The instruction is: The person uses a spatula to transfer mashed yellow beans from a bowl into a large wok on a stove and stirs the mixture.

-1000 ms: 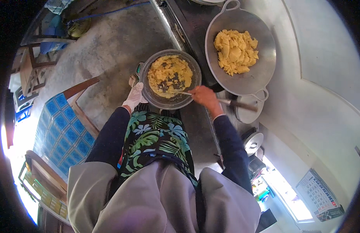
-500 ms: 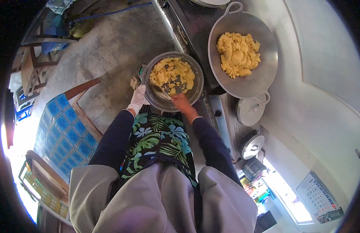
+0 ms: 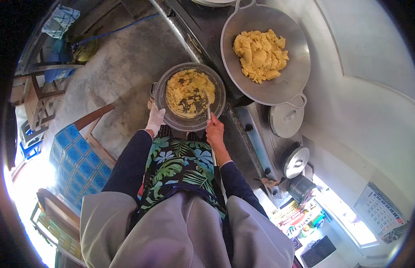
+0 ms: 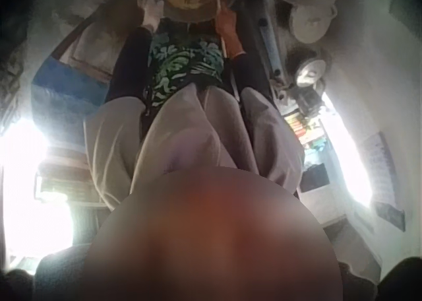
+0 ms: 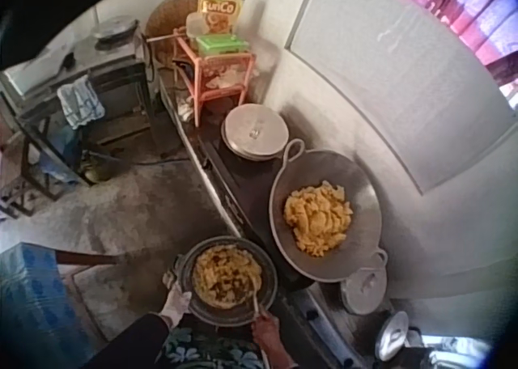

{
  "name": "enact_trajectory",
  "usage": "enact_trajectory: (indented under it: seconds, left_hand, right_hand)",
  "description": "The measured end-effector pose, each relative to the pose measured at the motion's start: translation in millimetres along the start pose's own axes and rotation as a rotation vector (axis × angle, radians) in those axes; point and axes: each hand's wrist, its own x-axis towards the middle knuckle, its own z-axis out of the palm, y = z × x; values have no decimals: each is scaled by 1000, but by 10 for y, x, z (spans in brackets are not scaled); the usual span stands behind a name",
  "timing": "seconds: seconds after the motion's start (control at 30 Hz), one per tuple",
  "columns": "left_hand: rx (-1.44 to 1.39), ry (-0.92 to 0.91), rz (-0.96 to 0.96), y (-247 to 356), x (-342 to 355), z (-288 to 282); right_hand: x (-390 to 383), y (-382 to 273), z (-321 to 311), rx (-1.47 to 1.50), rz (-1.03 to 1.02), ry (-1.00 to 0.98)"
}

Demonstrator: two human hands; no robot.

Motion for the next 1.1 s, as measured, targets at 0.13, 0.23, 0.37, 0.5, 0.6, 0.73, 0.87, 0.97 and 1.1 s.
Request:
enact_trajectory:
  seconds: [0.13, 0.23, 0.37, 0.5, 0.6, 0.73, 0.87, 0.97, 1.1]
  left_hand:
    - [119, -64, 10, 67, -63, -102]
    - [134, 105, 7, -120, 32, -283]
    - [672, 165, 123, -214, 76, -370]
    - [674, 130, 273, -148, 14, -122]
    - [406, -63, 29, -346, 147, -288]
    - [18, -186, -57, -558, 134, -459]
    - [-343, -132, -391, 203, -37, 1]
    - [-257, -116, -83, -67, 21, -177]
    - [197, -153, 8, -370, 117, -313]
  right_hand:
    - [424, 115, 84, -165, -128, 277]
    - [543, -192, 483, -434, -256, 341]
    - [620, -788, 756, -789, -533, 146]
    - [739, -1240, 489, -1186, -674, -126]
    - [688, -1487, 510, -1370, -873, -266]
    - [689, -1647, 729, -1600, -1032, -390]
    - [789, -1625, 252, -1636, -1012, -257]
    - [766, -1311, 87, -1587, -725, -141]
    - [538, -934, 10, -1481, -586, -39]
